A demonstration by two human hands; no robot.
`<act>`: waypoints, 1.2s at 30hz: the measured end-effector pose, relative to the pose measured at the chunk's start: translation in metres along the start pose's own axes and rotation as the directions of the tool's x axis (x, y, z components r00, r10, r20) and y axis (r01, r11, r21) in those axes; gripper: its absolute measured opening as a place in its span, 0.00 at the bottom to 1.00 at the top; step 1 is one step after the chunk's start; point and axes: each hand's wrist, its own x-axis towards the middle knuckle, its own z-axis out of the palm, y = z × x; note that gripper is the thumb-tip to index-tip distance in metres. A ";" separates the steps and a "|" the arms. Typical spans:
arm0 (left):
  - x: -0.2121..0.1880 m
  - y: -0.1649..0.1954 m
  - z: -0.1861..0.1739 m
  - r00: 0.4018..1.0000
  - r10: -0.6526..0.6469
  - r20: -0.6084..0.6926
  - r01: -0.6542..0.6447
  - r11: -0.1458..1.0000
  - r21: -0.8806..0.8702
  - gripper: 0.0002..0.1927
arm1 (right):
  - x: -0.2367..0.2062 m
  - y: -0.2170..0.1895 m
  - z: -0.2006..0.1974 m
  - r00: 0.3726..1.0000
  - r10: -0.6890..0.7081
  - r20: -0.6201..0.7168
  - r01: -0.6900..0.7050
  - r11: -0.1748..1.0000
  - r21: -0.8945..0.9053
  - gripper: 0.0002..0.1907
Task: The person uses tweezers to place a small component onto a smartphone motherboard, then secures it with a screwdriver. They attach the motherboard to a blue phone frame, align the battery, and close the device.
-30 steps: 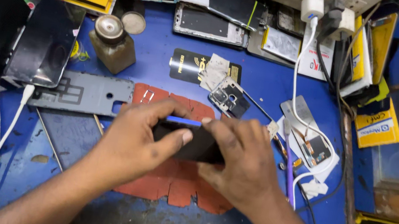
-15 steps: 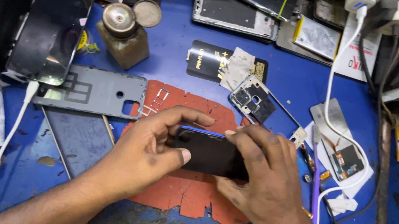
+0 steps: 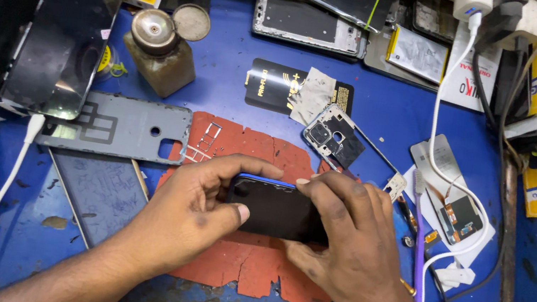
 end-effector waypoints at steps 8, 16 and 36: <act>0.000 0.002 0.001 0.999 -0.039 -0.020 0.040 0.998 0.046 0.28 | -0.001 0.001 0.001 1.000 -0.006 -0.002 0.006 1.000 -0.016 0.41; 0.001 0.001 0.001 0.999 -0.049 -0.023 0.051 0.997 0.053 0.27 | -0.002 0.001 0.002 1.000 0.006 0.004 -0.006 1.000 -0.010 0.42; 0.001 -0.001 0.001 0.999 -0.038 -0.026 0.040 0.996 0.074 0.27 | -0.001 0.002 0.003 1.000 0.012 0.025 -0.012 1.000 -0.006 0.42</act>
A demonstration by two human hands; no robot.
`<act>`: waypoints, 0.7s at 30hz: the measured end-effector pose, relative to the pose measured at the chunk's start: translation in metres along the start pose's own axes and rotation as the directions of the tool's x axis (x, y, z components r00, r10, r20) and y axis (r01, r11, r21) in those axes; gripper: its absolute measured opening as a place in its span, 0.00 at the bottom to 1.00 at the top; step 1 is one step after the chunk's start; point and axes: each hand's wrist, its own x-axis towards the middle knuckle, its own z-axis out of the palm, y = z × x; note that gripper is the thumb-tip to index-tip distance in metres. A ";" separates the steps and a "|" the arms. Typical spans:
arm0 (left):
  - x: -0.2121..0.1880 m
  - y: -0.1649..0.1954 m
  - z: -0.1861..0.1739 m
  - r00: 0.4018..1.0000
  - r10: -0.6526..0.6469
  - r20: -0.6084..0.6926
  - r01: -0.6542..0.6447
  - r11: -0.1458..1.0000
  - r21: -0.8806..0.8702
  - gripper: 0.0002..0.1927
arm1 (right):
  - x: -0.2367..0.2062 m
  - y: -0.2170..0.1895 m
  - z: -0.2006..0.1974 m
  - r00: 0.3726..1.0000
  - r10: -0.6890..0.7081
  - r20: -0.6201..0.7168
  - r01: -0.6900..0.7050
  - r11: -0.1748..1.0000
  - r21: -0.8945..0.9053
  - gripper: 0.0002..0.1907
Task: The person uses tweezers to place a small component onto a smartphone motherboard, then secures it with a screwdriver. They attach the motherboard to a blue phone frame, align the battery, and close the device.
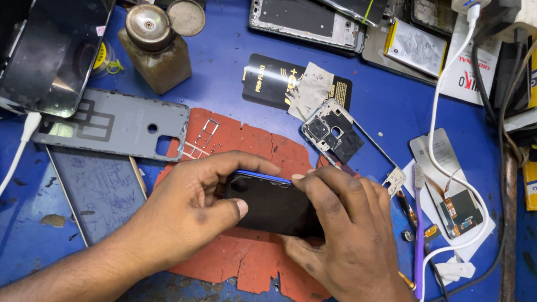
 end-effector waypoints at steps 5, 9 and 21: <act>0.000 -0.001 0.000 1.000 0.001 0.005 -0.001 1.000 -0.025 0.27 | 0.000 0.000 0.000 1.000 0.000 0.006 0.000 1.000 0.000 0.43; 0.000 -0.001 0.000 1.000 -0.001 0.004 0.001 1.000 -0.017 0.27 | 0.000 -0.001 0.000 1.000 -0.006 0.006 0.006 1.000 -0.007 0.42; 0.000 0.000 0.000 1.000 0.004 0.007 -0.004 1.000 -0.011 0.26 | 0.001 -0.001 0.000 1.000 -0.015 -0.006 0.015 1.000 -0.012 0.41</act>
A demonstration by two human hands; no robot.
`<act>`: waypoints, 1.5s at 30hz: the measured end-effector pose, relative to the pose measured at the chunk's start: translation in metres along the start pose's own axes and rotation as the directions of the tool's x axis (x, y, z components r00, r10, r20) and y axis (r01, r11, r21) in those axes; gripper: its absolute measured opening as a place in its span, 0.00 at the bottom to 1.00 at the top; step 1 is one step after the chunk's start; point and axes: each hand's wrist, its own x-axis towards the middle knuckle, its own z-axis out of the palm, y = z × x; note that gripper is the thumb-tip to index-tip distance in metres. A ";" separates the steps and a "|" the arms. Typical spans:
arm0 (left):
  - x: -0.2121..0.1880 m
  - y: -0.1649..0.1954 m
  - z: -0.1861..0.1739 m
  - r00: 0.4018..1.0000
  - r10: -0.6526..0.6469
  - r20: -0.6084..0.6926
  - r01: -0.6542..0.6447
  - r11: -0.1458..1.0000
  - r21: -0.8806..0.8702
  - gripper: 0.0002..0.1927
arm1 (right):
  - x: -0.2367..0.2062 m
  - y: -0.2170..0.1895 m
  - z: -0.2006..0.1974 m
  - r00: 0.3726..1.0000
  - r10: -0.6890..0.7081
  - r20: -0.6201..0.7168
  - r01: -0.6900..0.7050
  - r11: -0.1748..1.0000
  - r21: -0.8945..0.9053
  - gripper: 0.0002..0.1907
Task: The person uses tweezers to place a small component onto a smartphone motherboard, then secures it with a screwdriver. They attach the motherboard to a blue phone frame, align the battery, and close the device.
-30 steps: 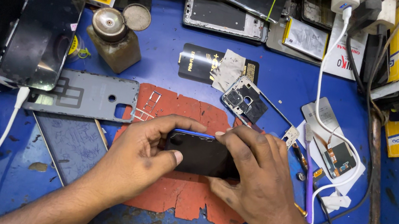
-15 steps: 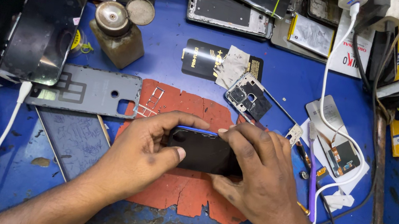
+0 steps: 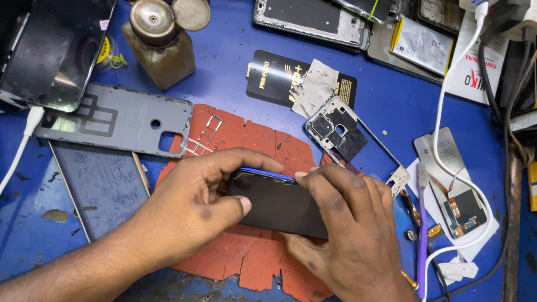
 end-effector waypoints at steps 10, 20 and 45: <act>0.001 -0.002 0.004 1.000 -0.016 -0.021 0.016 1.000 -0.014 0.24 | -0.001 0.000 0.002 1.000 -0.005 -0.007 0.005 1.000 -0.002 0.42; 0.007 -0.008 -0.004 0.991 0.090 -0.101 -0.087 0.996 0.034 0.17 | -0.005 0.017 -0.009 0.980 0.198 0.038 -0.188 0.832 0.522 0.48; 0.004 -0.004 0.008 0.898 0.413 0.151 -0.369 0.524 0.767 0.18 | -0.028 0.001 -0.005 0.939 0.324 -0.116 -0.071 0.512 0.856 0.14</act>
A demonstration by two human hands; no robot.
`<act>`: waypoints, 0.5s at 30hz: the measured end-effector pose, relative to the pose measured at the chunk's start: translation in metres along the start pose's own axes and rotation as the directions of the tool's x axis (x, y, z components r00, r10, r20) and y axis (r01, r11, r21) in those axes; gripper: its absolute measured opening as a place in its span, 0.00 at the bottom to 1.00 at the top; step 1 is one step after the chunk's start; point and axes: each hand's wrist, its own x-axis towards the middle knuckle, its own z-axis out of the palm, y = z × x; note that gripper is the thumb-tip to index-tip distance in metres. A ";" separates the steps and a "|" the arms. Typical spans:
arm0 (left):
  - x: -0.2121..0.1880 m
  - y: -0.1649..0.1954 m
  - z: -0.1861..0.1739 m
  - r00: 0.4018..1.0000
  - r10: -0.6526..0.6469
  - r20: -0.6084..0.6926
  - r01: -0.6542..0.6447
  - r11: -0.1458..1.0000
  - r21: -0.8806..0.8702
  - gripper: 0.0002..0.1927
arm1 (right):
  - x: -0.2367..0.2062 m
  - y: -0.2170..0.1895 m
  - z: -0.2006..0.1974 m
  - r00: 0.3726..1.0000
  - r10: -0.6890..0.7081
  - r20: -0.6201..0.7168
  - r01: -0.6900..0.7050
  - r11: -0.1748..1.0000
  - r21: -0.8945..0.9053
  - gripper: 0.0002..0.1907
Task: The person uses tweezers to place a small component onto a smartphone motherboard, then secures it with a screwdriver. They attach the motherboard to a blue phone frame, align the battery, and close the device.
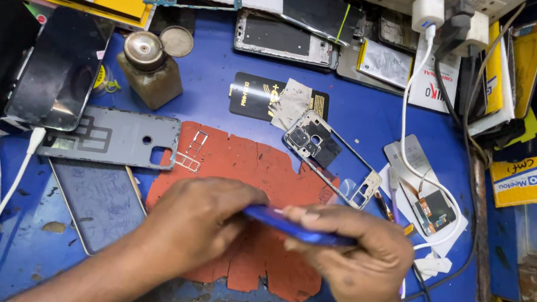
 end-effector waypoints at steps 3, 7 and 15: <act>-0.001 0.002 0.008 0.998 0.020 0.058 -0.015 0.996 -0.084 0.19 | 0.001 -0.006 0.006 0.987 -0.103 0.124 0.105 0.994 -0.010 0.15; 0.002 0.000 0.014 0.994 0.081 0.075 -0.072 0.991 -0.111 0.22 | 0.005 -0.008 0.011 0.955 -0.186 0.231 0.201 0.978 -0.046 0.21; 0.000 -0.007 0.020 0.992 0.107 0.065 -0.096 0.984 -0.147 0.23 | 0.006 -0.005 0.012 0.954 -0.171 0.248 0.183 0.983 -0.026 0.23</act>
